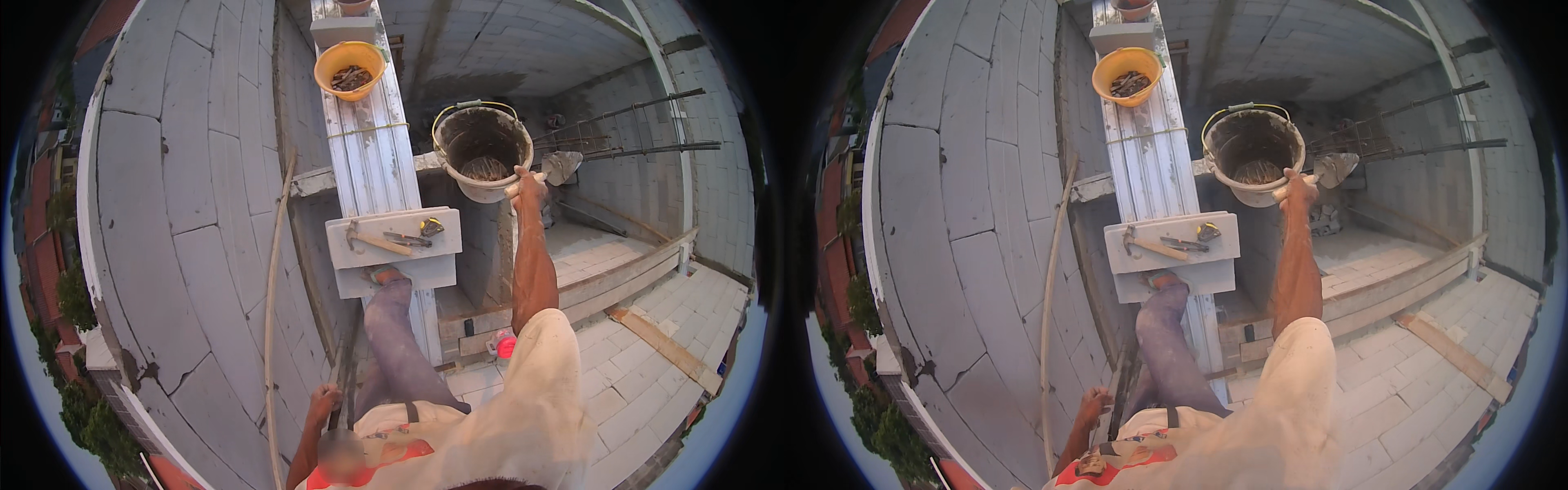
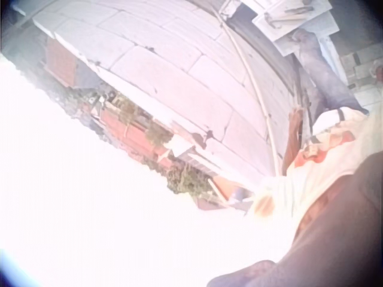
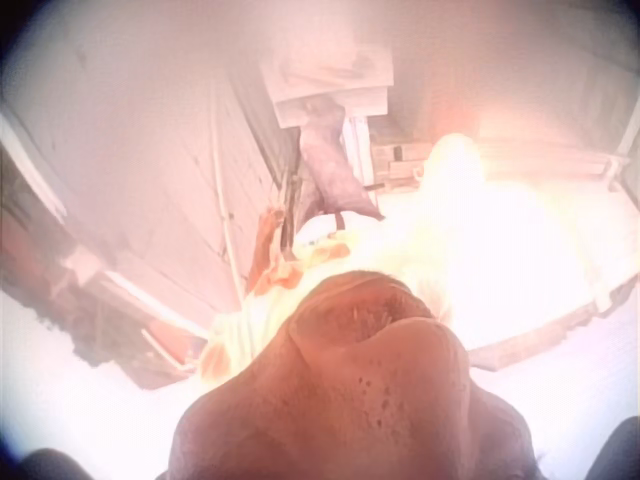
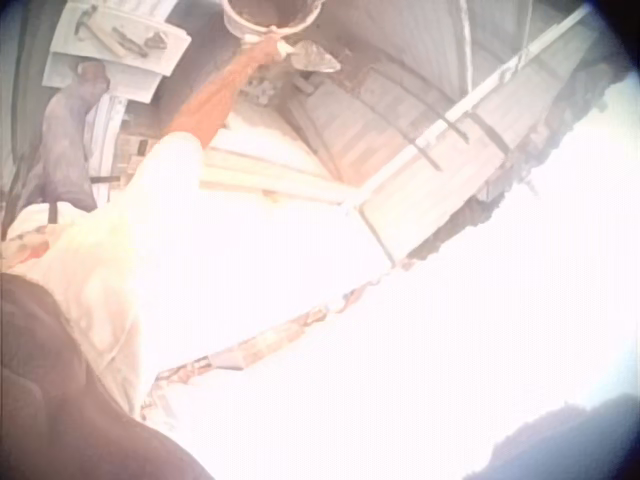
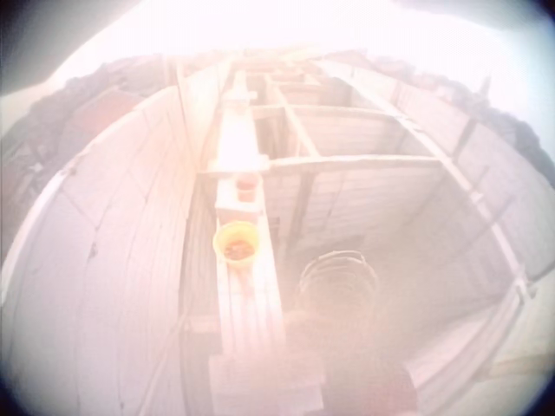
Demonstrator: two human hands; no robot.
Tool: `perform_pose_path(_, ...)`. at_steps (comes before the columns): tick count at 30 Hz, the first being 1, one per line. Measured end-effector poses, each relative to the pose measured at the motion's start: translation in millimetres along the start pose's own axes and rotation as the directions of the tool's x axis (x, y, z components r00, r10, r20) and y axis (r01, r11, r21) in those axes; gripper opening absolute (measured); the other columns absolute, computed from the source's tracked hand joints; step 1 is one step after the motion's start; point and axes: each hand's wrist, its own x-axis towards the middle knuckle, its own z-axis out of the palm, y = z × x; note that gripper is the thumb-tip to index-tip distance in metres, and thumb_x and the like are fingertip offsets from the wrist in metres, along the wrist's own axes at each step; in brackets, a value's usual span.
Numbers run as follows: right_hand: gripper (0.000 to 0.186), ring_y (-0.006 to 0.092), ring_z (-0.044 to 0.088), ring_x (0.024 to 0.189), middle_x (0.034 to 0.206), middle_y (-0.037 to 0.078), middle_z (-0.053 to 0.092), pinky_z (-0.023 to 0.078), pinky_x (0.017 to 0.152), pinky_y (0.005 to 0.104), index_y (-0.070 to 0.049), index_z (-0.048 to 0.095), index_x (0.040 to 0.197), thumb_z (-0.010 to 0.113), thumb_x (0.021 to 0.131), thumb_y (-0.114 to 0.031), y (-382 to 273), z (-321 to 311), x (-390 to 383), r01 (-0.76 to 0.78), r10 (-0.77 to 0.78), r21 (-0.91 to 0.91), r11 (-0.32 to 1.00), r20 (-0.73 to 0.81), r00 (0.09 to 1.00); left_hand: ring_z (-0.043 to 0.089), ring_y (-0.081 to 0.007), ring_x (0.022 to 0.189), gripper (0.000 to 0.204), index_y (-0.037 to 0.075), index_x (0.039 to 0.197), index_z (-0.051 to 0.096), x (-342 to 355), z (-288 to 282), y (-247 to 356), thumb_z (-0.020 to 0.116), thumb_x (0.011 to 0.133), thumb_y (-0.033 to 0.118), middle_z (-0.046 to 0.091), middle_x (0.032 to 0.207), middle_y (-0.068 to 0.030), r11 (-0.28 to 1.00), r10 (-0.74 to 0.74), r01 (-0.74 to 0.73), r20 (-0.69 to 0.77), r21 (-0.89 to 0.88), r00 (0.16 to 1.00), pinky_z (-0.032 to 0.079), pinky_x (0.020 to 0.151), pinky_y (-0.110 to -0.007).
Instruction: The person secures a wooden plank to a metal frame on a rooftop using a hammer and nails. They then scoop cement from a bucket with a trowel and apply it to the wall surface. Finally, they use pliers to adjust a wire on the structure.
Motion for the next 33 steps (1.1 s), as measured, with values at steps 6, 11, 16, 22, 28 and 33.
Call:
perform_pose_path(6,0.028,0.0354,0.077,0.098,0.101,0.019,0.079,0.059,0.086,0.0466,-0.001,0.075,0.102,0.079,0.086,-0.023,-15,-1,103,0.406,-0.442,-0.731,0.548,0.159,0.883,0.064,-0.0148,0.084,0.011,0.01,0.108,0.063,2,-1,-45,0.062,0.097,0.014,0.067,0.091,0.0005,0.996,-0.029,0.028,0.011,0.079,1.0,0.053,0.079,-0.034)
perform_pose_path(11,0.024,0.0185,0.073,0.088,0.1,0.009,0.08,0.055,0.078,0.036,-0.002,0.071,0.098,0.077,0.075,-0.006,100,-40,7,0.262,-0.022,-0.652,0.711,0.351,0.936,0.061,-0.0087,0.082,0.014,0.004,0.104,0.065,-15,24,-62,0.059,0.098,0.014,0.067,0.089,-0.0008,0.954,0.017,-0.019,0.01,0.299,1.0,0.05,0.074,-0.028)
perform_pose_path(16,0.033,0.0282,0.074,0.085,0.092,0.014,0.075,0.057,0.075,0.0428,0.003,0.072,0.102,0.083,0.077,-0.016,224,-108,-126,0.044,0.364,-0.847,0.53,0.274,0.89,0.061,-0.0079,0.082,0.021,0.002,0.104,0.069,-39,30,-42,0.059,0.104,0.021,0.069,0.092,-0.0003,0.993,-0.029,0.024,0.052,0.112,0.998,0.05,0.073,-0.028)
perform_pose_path(22,0.031,0.0279,0.075,0.085,0.095,0.017,0.076,0.057,0.071,0.0433,0.007,0.073,0.103,0.08,0.08,-0.011,274,-162,-219,-0.128,0.637,-0.923,0.364,0.147,0.757,0.062,-0.0097,0.085,0.029,0.002,0.107,0.071,-31,28,-61,0.057,0.106,0.028,0.071,0.094,-0.0025,0.992,0.0,-0.008,0.061,0.123,0.998,0.05,0.077,-0.03)
perform_pose_path(28,0.023,0.0254,0.075,0.081,0.091,0.016,0.075,0.058,0.069,0.0413,0.005,0.071,0.097,0.08,0.082,-0.009,205,-134,-246,-0.027,0.693,-0.922,0.385,0.27,0.669,0.064,-0.0138,0.089,0.03,0.0,0.109,0.071,-19,37,-57,0.059,0.104,0.027,0.071,0.093,-0.0067,0.996,0.039,-0.044,0.06,0.076,0.997,0.051,0.082,-0.032)
perform_pose_path(33,0.018,0.0258,0.074,0.069,0.086,0.015,0.074,0.056,0.057,0.0425,0.003,0.07,0.102,0.075,0.089,-0.008,212,-125,-193,0.615,0.464,-0.759,0.212,0.632,0.621,0.064,-0.0141,0.086,0.03,0.002,0.109,0.071,-27,62,-68,0.061,0.102,0.03,0.071,0.09,-0.0077,0.998,0.065,-0.065,-0.017,0.021,0.998,0.052,0.078,-0.032)
